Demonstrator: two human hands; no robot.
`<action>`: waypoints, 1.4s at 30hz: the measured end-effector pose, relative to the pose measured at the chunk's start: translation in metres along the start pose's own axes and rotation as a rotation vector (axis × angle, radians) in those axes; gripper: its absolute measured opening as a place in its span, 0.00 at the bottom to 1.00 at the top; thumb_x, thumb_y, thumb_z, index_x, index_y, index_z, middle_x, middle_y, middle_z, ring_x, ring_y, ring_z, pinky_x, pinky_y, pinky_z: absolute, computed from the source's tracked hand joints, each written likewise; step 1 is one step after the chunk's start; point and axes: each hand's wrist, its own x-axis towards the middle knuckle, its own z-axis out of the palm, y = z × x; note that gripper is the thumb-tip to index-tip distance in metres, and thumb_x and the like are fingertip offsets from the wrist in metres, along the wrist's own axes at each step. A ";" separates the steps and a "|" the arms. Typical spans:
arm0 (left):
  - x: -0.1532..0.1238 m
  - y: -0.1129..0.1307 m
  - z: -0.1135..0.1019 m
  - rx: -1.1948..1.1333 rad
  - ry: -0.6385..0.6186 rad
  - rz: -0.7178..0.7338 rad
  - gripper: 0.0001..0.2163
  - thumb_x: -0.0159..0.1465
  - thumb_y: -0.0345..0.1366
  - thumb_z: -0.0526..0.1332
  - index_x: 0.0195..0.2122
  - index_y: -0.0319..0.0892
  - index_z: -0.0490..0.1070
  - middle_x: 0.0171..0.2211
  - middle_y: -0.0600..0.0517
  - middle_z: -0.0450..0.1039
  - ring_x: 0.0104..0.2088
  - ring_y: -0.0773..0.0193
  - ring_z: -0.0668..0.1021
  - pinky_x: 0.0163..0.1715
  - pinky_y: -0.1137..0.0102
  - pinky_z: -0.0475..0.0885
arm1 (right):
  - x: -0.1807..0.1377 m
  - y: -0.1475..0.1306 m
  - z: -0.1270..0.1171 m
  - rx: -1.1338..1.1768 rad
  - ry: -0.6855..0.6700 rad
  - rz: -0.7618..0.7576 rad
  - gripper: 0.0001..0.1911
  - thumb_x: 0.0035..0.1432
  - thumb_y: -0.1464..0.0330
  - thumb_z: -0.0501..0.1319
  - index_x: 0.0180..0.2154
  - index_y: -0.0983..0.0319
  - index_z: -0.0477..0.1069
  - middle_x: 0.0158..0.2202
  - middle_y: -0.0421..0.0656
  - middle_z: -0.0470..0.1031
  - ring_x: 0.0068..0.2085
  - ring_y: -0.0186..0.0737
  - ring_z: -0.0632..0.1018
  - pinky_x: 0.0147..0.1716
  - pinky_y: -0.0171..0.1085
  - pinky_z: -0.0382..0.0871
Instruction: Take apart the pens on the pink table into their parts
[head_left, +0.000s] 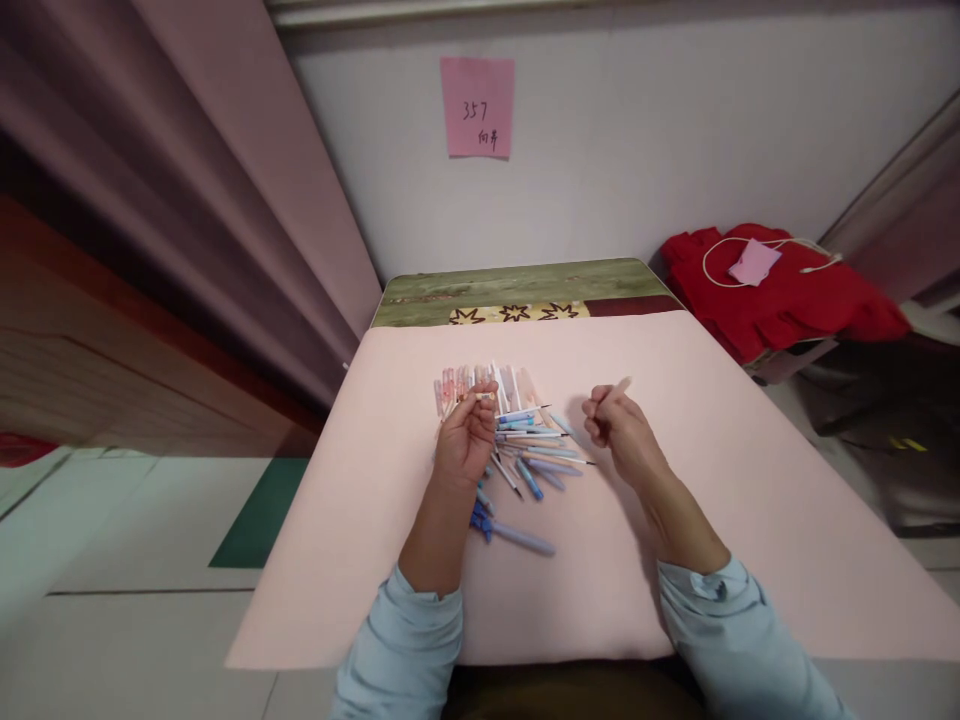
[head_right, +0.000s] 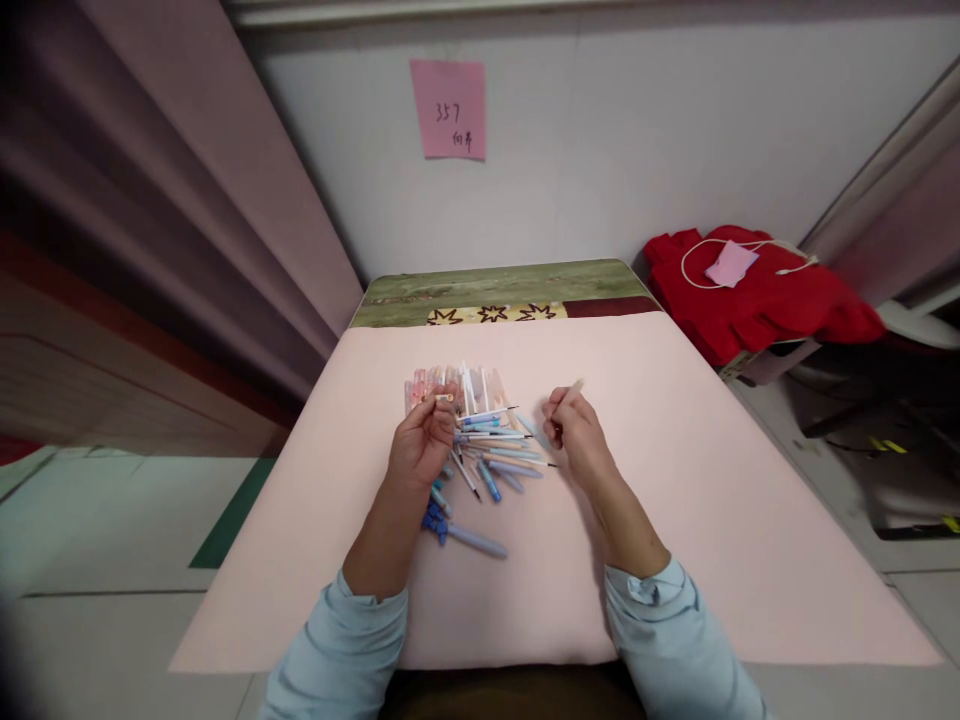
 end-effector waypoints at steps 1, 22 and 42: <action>0.000 0.000 0.000 -0.004 0.002 0.002 0.12 0.68 0.23 0.49 0.36 0.30 0.73 0.34 0.43 0.76 0.26 0.75 0.76 0.24 0.85 0.72 | -0.001 0.002 0.000 -0.113 0.028 -0.062 0.06 0.48 0.68 0.57 0.32 0.58 0.62 0.24 0.34 0.63 0.21 0.30 0.62 0.18 0.30 0.53; -0.001 -0.001 0.001 0.004 0.062 0.019 0.10 0.68 0.25 0.52 0.33 0.34 0.71 0.32 0.47 0.75 0.24 0.77 0.73 0.21 0.84 0.70 | 0.005 0.005 -0.018 -1.189 -0.275 -0.242 0.10 0.59 0.62 0.57 0.31 0.57 0.75 0.23 0.39 0.75 0.25 0.36 0.72 0.26 0.33 0.55; 0.001 -0.003 -0.002 0.012 0.037 0.015 0.08 0.66 0.23 0.54 0.32 0.34 0.71 0.30 0.49 0.74 0.23 0.77 0.74 0.20 0.85 0.69 | 0.005 0.006 -0.018 -0.711 -0.240 -0.225 0.10 0.54 0.60 0.63 0.32 0.60 0.75 0.17 0.34 0.61 0.20 0.31 0.61 0.22 0.33 0.53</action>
